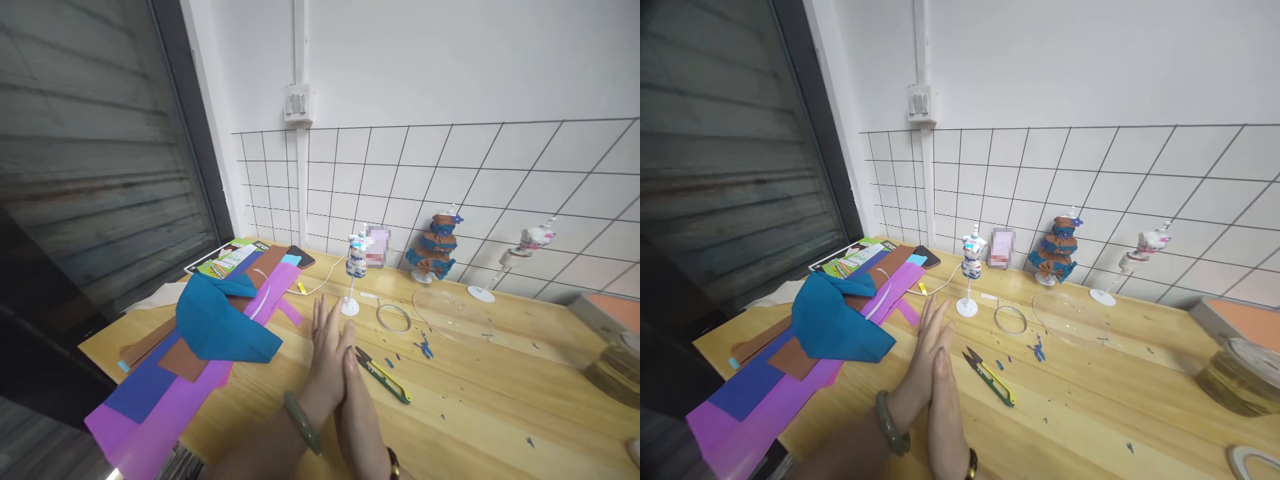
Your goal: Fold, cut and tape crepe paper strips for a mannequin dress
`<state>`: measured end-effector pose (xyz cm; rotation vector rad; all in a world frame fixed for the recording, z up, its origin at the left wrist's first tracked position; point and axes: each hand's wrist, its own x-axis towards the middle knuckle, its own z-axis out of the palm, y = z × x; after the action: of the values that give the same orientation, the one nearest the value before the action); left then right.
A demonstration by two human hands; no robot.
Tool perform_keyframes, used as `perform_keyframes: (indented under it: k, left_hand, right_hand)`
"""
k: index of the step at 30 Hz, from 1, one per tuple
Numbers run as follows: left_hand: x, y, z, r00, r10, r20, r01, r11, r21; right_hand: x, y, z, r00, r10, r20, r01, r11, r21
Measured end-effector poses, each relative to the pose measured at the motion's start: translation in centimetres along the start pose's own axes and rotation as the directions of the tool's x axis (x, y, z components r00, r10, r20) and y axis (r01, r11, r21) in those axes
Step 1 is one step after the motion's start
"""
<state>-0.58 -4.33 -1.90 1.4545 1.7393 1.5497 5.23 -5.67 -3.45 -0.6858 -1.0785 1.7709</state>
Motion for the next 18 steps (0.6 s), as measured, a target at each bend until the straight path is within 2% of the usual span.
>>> perform_keyframes:
  k: [2, 5, 8, 11, 14, 18]
  left_hand:
    - [-0.2, 0.1, -0.8, 0.999, 0.031, -0.017, -0.029, 0.993, 0.114]
    - [-1.9, -0.2, -0.6, 0.981, 0.194, 0.003, -0.185, 0.930, 0.316]
    - [-3.8, -0.5, 0.4, 0.916, 0.366, 0.164, -0.399, 0.795, 0.457]
    - [-4.8, -0.2, 1.1, 0.862, 0.412, 0.295, -0.506, 0.715, 0.482]
    - [-4.7, 0.3, 1.1, 0.848, 0.405, 0.343, -0.527, 0.721, 0.450]
    - [-4.4, 0.5, 1.1, 0.866, 0.377, 0.328, -0.482, 0.804, 0.347]
  right_hand:
    - [-0.4, -0.2, 0.1, 0.999, 0.005, -0.043, -0.007, 0.998, -0.058]
    - [0.2, -2.2, -0.1, 0.998, 0.059, -0.014, -0.060, 0.996, -0.059]
    - [1.8, -5.0, -0.8, 0.966, 0.258, 0.022, -0.258, 0.964, 0.064]
    - [3.0, -7.1, -1.4, 0.911, 0.412, -0.014, -0.408, 0.906, 0.114]
    - [3.3, -8.0, -1.5, 0.898, 0.437, -0.054, -0.429, 0.896, 0.116]
    - [3.0, -7.3, -1.5, 0.934, 0.358, -0.005, -0.353, 0.925, 0.140]
